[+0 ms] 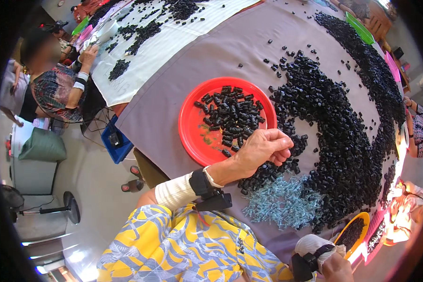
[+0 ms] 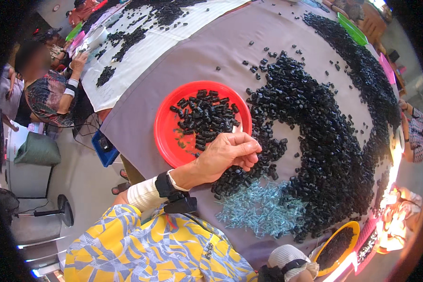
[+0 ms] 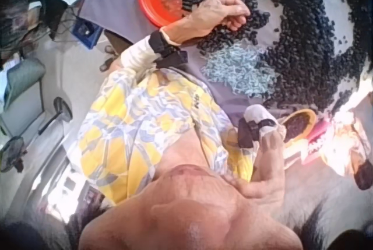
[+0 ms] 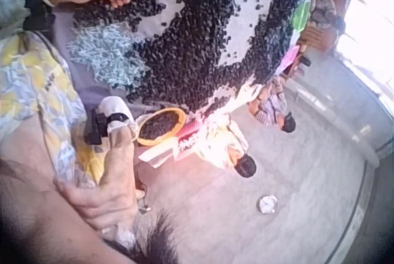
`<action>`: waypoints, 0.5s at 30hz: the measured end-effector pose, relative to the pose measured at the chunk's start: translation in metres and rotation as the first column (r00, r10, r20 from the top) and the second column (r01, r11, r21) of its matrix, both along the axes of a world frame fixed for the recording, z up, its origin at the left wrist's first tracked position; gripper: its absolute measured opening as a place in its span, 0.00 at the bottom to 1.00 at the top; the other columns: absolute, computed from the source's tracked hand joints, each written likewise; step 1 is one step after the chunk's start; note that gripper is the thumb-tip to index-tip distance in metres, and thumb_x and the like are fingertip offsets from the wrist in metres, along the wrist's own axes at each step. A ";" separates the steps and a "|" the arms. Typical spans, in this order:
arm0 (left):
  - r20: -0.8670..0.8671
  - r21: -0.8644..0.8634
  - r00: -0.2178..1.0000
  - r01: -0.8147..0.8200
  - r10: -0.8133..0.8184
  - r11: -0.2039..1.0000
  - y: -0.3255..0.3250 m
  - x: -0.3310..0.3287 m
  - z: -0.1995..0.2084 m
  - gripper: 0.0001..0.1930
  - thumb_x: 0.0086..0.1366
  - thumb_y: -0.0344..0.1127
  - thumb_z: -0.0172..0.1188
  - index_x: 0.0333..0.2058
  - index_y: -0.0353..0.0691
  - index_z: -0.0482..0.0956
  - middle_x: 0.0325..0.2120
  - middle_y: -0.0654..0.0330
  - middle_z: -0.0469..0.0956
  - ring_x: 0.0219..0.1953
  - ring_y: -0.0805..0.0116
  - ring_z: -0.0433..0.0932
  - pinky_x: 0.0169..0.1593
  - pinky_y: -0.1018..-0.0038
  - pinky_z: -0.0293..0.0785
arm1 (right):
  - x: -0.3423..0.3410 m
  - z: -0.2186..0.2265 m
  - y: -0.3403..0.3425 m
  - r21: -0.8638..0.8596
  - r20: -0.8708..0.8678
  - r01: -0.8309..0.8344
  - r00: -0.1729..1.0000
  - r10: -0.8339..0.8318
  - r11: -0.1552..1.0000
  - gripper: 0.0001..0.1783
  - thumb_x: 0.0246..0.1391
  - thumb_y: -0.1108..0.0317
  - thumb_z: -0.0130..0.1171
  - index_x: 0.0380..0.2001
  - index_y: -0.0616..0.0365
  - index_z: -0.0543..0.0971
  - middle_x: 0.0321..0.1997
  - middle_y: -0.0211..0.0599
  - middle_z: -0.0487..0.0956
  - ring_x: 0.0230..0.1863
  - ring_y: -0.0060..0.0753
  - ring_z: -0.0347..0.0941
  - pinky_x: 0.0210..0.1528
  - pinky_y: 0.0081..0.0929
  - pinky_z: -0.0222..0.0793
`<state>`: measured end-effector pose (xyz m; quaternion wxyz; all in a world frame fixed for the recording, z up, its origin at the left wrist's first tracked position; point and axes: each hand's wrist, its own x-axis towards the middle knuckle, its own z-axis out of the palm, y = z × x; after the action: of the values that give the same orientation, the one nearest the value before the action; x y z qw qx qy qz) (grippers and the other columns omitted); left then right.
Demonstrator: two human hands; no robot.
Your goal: The person picks up a black plastic cord lock and a spring by hand, inserts the spring into the cord lock, and places the assembled unit onto a red tray.
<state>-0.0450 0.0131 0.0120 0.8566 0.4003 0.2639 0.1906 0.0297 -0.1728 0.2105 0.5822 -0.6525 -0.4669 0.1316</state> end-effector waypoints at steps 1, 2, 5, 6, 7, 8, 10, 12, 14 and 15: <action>0.016 -0.007 1.000 0.018 -0.018 1.000 0.000 0.002 -0.001 0.11 0.66 0.38 0.55 0.36 0.35 0.77 0.26 0.63 0.78 0.28 0.77 0.77 0.33 0.81 0.76 | -0.001 0.000 -0.002 -0.057 -0.025 0.049 0.998 -0.050 0.997 0.07 0.33 0.75 0.58 0.22 0.62 0.80 0.21 0.32 0.79 0.35 0.27 0.77 0.48 0.24 0.67; 0.011 -0.008 1.000 0.020 -0.020 1.000 0.001 0.005 -0.002 0.11 0.66 0.38 0.55 0.36 0.35 0.77 0.26 0.63 0.78 0.28 0.77 0.77 0.33 0.81 0.76 | -0.003 0.000 -0.003 -0.117 -0.047 0.097 0.994 -0.103 0.988 0.07 0.33 0.76 0.58 0.22 0.62 0.80 0.22 0.32 0.80 0.36 0.27 0.77 0.48 0.24 0.67; 0.013 0.025 1.000 0.024 -0.025 0.999 -0.003 0.002 0.002 0.11 0.66 0.38 0.54 0.36 0.35 0.76 0.26 0.63 0.77 0.28 0.77 0.77 0.32 0.80 0.76 | -0.019 0.002 -0.021 -0.274 -0.088 0.204 0.968 -0.235 0.940 0.08 0.32 0.77 0.59 0.23 0.62 0.80 0.23 0.32 0.80 0.38 0.27 0.77 0.51 0.24 0.67; 0.016 0.024 1.000 0.008 -0.009 1.000 -0.003 -0.003 0.004 0.11 0.66 0.38 0.54 0.36 0.35 0.76 0.26 0.63 0.77 0.28 0.77 0.77 0.32 0.80 0.76 | -0.030 0.003 -0.026 -0.332 -0.090 0.228 0.958 -0.272 0.915 0.08 0.32 0.77 0.59 0.24 0.62 0.80 0.23 0.32 0.80 0.39 0.28 0.77 0.51 0.24 0.67; 0.008 0.038 1.000 0.006 -0.006 0.999 -0.003 -0.004 0.006 0.11 0.66 0.38 0.54 0.36 0.35 0.76 0.26 0.63 0.77 0.28 0.77 0.77 0.32 0.80 0.76 | -0.038 0.004 -0.030 -0.389 -0.091 0.264 0.942 -0.322 0.883 0.09 0.32 0.77 0.60 0.24 0.62 0.80 0.24 0.33 0.80 0.39 0.28 0.77 0.52 0.24 0.67; 0.000 0.052 1.000 0.002 -0.002 0.999 -0.003 -0.005 0.007 0.11 0.66 0.38 0.54 0.36 0.35 0.76 0.26 0.63 0.77 0.28 0.77 0.77 0.33 0.80 0.76 | -0.046 0.005 -0.035 -0.443 -0.088 0.298 0.924 -0.371 0.846 0.09 0.32 0.78 0.60 0.24 0.62 0.80 0.24 0.33 0.80 0.40 0.28 0.77 0.53 0.24 0.67; -0.013 0.036 1.000 0.008 -0.008 0.999 0.000 0.000 0.000 0.11 0.66 0.38 0.54 0.36 0.35 0.76 0.26 0.63 0.77 0.27 0.77 0.76 0.33 0.80 0.76 | -0.041 -0.001 -0.026 -0.511 -0.092 0.324 0.901 -0.425 0.796 0.10 0.32 0.78 0.60 0.25 0.62 0.80 0.24 0.33 0.81 0.40 0.28 0.77 0.53 0.24 0.67; -0.020 0.029 1.000 0.013 -0.013 0.999 0.000 0.002 -0.003 0.11 0.66 0.38 0.54 0.35 0.35 0.76 0.26 0.63 0.77 0.27 0.77 0.76 0.33 0.79 0.76 | -0.040 -0.004 -0.023 -0.490 -0.100 0.293 0.917 -0.387 0.821 0.10 0.32 0.78 0.60 0.25 0.62 0.80 0.24 0.33 0.81 0.41 0.28 0.77 0.54 0.24 0.67; -0.014 0.024 1.000 0.022 -0.022 0.999 -0.001 0.002 -0.002 0.11 0.66 0.38 0.54 0.35 0.35 0.76 0.26 0.63 0.77 0.28 0.77 0.76 0.33 0.80 0.76 | -0.042 -0.005 -0.023 -0.462 -0.103 0.267 0.931 -0.350 0.846 0.10 0.32 0.78 0.60 0.25 0.62 0.80 0.25 0.33 0.81 0.41 0.28 0.77 0.54 0.24 0.67; -0.013 0.026 1.000 0.021 -0.021 0.999 -0.001 0.002 -0.001 0.11 0.66 0.38 0.54 0.35 0.35 0.76 0.26 0.63 0.77 0.28 0.77 0.76 0.33 0.80 0.76 | -0.041 -0.005 -0.023 -0.447 -0.104 0.251 0.939 -0.328 0.858 0.10 0.32 0.78 0.60 0.25 0.62 0.80 0.25 0.33 0.81 0.41 0.28 0.77 0.54 0.24 0.67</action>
<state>-0.0433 0.0121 0.0110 0.8517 0.4152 0.2626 0.1823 -0.0115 -0.1960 0.2059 0.4770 -0.8127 -0.2695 0.1986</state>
